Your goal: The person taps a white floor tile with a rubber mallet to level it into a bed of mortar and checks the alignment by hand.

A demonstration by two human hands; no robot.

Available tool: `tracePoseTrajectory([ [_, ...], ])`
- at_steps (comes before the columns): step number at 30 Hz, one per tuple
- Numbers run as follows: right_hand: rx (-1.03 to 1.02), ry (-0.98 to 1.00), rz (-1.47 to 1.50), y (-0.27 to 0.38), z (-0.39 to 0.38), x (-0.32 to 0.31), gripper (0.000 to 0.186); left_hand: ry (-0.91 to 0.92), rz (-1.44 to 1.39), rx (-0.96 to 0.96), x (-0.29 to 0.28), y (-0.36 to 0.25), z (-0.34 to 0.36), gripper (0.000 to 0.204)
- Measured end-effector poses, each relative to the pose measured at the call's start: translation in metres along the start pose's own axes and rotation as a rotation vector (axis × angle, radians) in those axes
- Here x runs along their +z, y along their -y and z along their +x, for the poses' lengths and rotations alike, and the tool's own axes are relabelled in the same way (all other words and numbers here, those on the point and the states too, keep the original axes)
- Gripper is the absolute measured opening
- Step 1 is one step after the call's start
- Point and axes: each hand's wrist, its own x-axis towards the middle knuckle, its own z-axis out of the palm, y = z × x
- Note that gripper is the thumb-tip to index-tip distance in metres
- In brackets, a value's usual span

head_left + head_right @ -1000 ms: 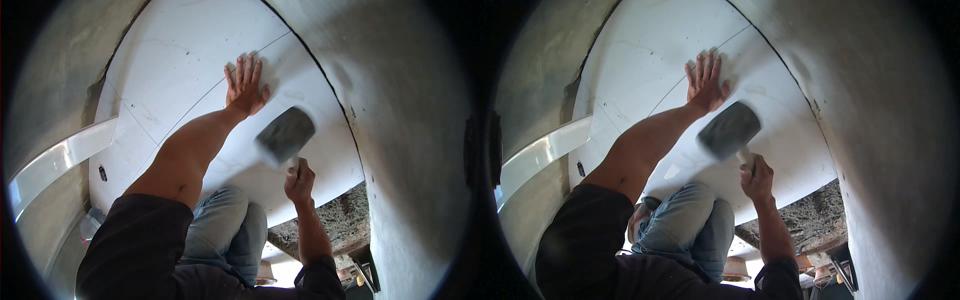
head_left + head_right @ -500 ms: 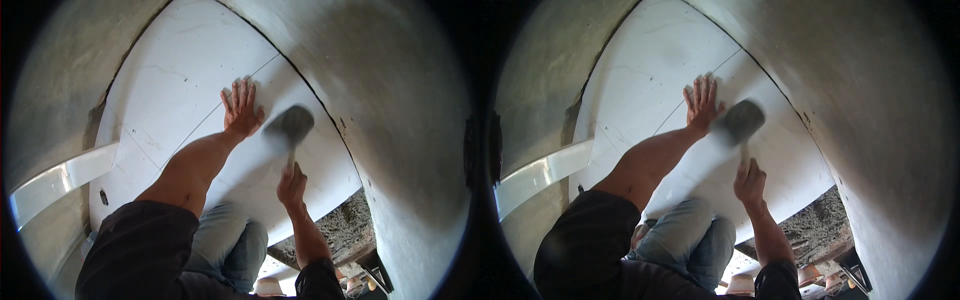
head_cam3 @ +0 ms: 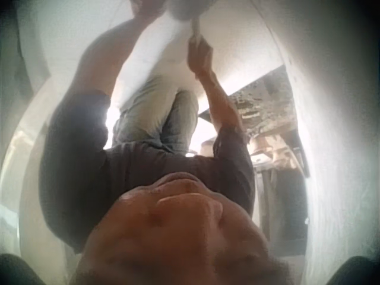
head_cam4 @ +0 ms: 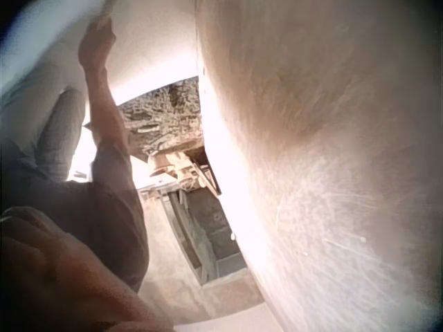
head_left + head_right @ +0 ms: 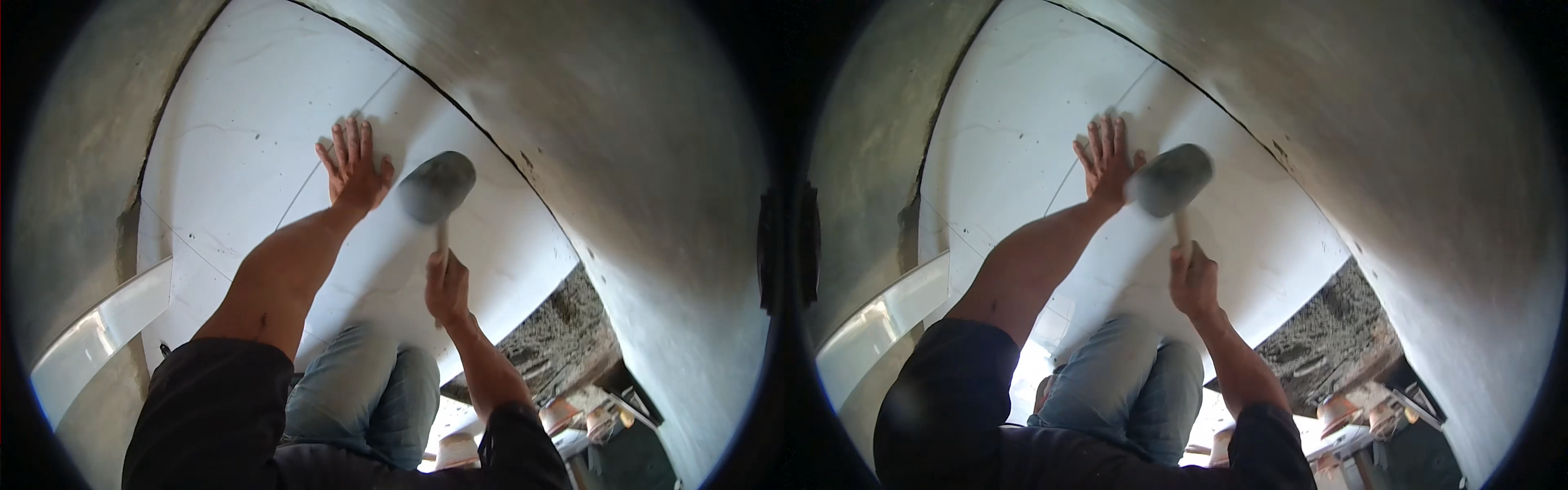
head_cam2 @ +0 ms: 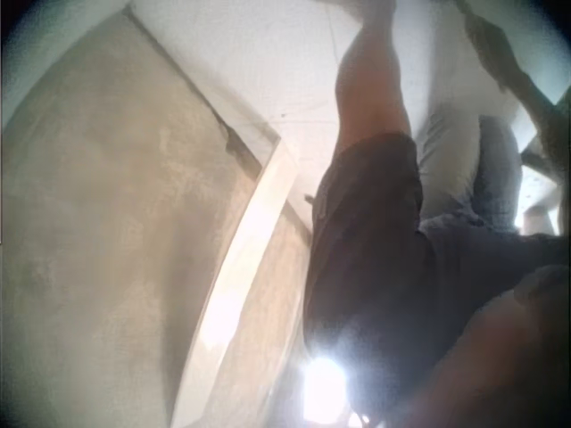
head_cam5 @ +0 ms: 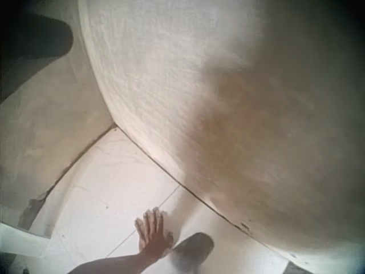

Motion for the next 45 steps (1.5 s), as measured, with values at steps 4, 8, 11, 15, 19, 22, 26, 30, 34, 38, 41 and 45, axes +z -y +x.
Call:
tracePoseTrajectory([
  [4, 0.115, 0.048, -0.212, -0.075, -0.008, -0.006, 0.036, 0.003, -0.011, 0.035, -0.004, -0.012, 0.001, 0.072],
  [8, 0.012, 0.042, 0.06, 0.01, -0.024, 0.005, 0.037, 0.005, 0.026, -0.018, 0.002, 0.004, -0.007, 0.072],
  [11, -0.12, -0.031, -0.123, -0.062, -0.008, -0.006, 0.041, -0.027, 0.007, 0.01, -0.009, -0.013, 0.012, 0.072],
  [15, 0.084, -0.053, 0.015, -0.023, -0.015, -0.008, 0.04, -0.064, 0.008, 0.005, -0.006, -0.002, 0.014, 0.072],
  [19, 0.03, -0.015, -0.114, -0.044, -0.006, -0.016, 0.028, -0.045, 0.002, 0.018, -0.008, -0.006, 0.009, 0.072],
  [22, 0.311, 0.048, -0.089, -0.01, -0.014, -0.002, 0.027, -0.019, 0.013, -0.009, -0.011, 0.0, 0.014, 0.071],
  [26, 0.035, 0.054, -0.252, -0.046, -0.027, -0.008, 0.031, 0.017, -0.016, 0.018, -0.016, -0.006, 0.007, 0.073],
  [30, 0.233, 0.008, 0.12, -0.021, -0.032, 0.006, 0.031, 0.057, 0.01, 0.107, -0.013, 0.002, 0.011, 0.076],
  [34, 0.168, 0.048, -0.086, -0.055, -0.022, -0.001, 0.033, 0.043, 0.007, 0.183, -0.011, 0.002, 0.014, 0.079],
  [38, 0.222, 0.006, 0.187, -0.022, -0.034, 0.006, 0.028, 0.04, 0.058, 0.203, -0.011, 0.009, 0.015, 0.078],
  [41, 0.022, 0.005, -0.184, -0.069, -0.03, -0.001, 0.024, 0.045, 0.047, 0.35, -0.017, 0.007, 0.029, 0.081],
  [45, 0.272, 0.054, -0.017, -0.043, -0.027, 0.002, 0.025, -0.036, 0.033, 0.355, -0.019, 0.018, 0.052, 0.081],
])
